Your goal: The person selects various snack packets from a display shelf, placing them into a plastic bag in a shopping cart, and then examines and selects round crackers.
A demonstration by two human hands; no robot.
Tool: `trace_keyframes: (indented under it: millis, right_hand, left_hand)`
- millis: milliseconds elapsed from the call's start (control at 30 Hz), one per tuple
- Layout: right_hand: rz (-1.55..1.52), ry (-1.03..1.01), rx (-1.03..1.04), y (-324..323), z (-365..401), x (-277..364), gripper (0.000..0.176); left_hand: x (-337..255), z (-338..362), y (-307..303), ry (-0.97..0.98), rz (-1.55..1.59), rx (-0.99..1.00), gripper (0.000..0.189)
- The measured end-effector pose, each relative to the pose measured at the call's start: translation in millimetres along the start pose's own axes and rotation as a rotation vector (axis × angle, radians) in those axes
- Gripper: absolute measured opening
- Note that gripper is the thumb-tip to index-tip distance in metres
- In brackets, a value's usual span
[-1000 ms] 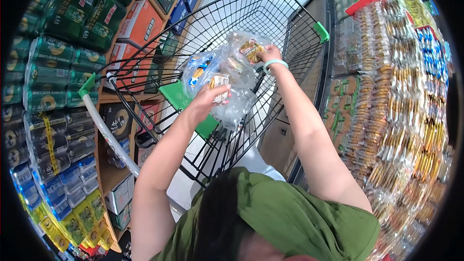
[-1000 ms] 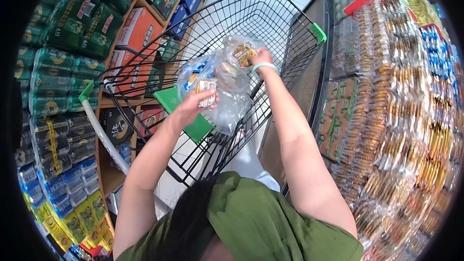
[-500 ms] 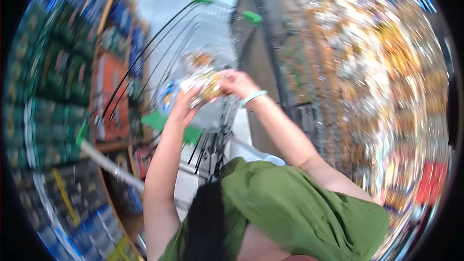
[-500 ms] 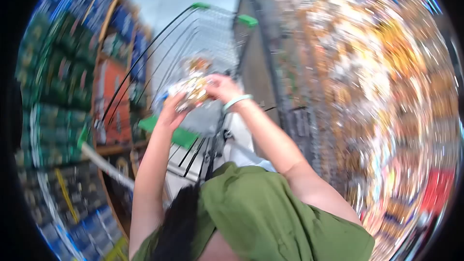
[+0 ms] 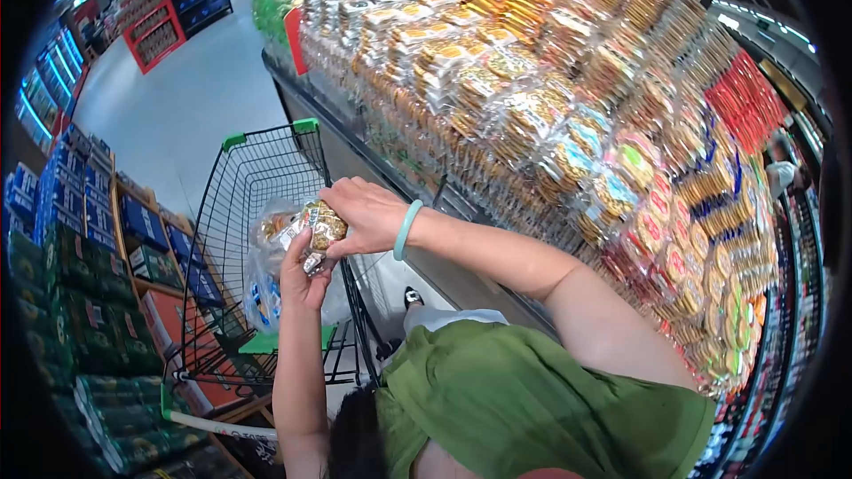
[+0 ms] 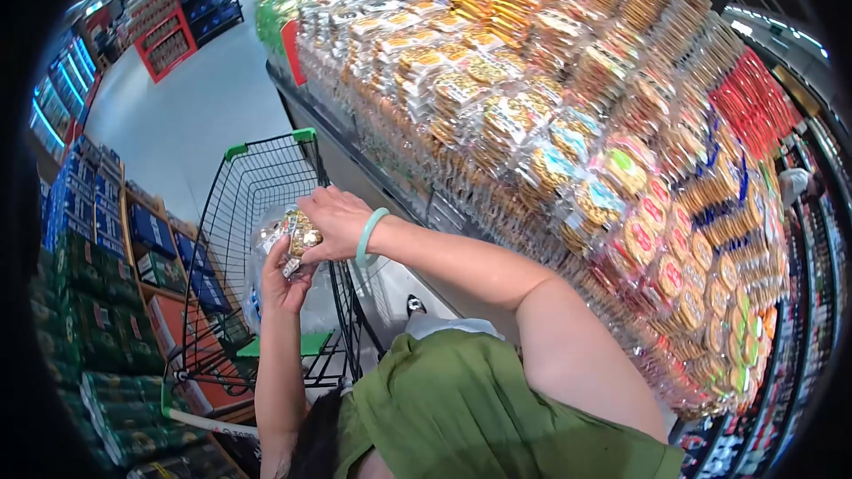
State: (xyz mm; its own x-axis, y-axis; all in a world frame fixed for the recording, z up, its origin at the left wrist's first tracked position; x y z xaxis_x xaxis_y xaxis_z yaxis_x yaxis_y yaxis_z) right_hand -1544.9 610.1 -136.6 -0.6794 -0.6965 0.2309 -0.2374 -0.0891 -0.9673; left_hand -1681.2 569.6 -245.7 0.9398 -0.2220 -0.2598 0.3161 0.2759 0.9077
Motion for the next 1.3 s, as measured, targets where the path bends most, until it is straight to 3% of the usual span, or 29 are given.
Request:
trace_keyframes:
  millis: [133,200,467,667,800,1000,1200,1300]
  right_hand:
    - [0.113,-0.003,-0.038,-22,10,9,0.087]
    - [0.118,0.026,-0.043,-30,11,10,0.085]
    - [0.2,0.139,-0.009,-72,20,-4,0.07]
    - [0.205,0.201,0.011,-123,35,-34,0.066]
    - [0.212,0.305,-0.109,-180,62,-73,0.07]
    - [0.29,0.656,-0.033,-255,113,-173,0.08]
    - [0.546,0.525,-0.159,-264,132,-243,0.084]
    - [0.596,0.699,-0.009,-254,129,-259,0.078]
  left_hand:
    - [4,11,31,-0.005,-0.002,-0.024,0.038]
    - [3,12,42,-0.004,-0.082,0.077,0.037]
    - [25,16,92,0.008,-0.113,0.137,0.038]
    - [50,17,131,-0.121,-0.078,0.264,0.043]
    - [59,9,145,-0.193,-0.077,0.384,0.043]
    - [71,-15,127,-0.207,-0.139,0.3,0.039]
    - [82,-30,108,-0.264,-0.241,0.207,0.041]
    - [82,-34,104,-0.262,-0.25,0.161,0.04]
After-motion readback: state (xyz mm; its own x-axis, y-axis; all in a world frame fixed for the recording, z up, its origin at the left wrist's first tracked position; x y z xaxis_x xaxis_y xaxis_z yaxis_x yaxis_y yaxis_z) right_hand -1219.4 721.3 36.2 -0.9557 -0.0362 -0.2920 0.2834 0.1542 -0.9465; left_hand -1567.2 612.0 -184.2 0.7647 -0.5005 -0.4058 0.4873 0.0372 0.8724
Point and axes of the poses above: each hand's wrist, its own z-axis away from the middle knuckle, its own y-axis out of the palm, x = y × z, the point moved 5 cm from there along -z, towards the middle knuckle, and after that the axes turned 13 degrees about z, right-handed, at the moved point
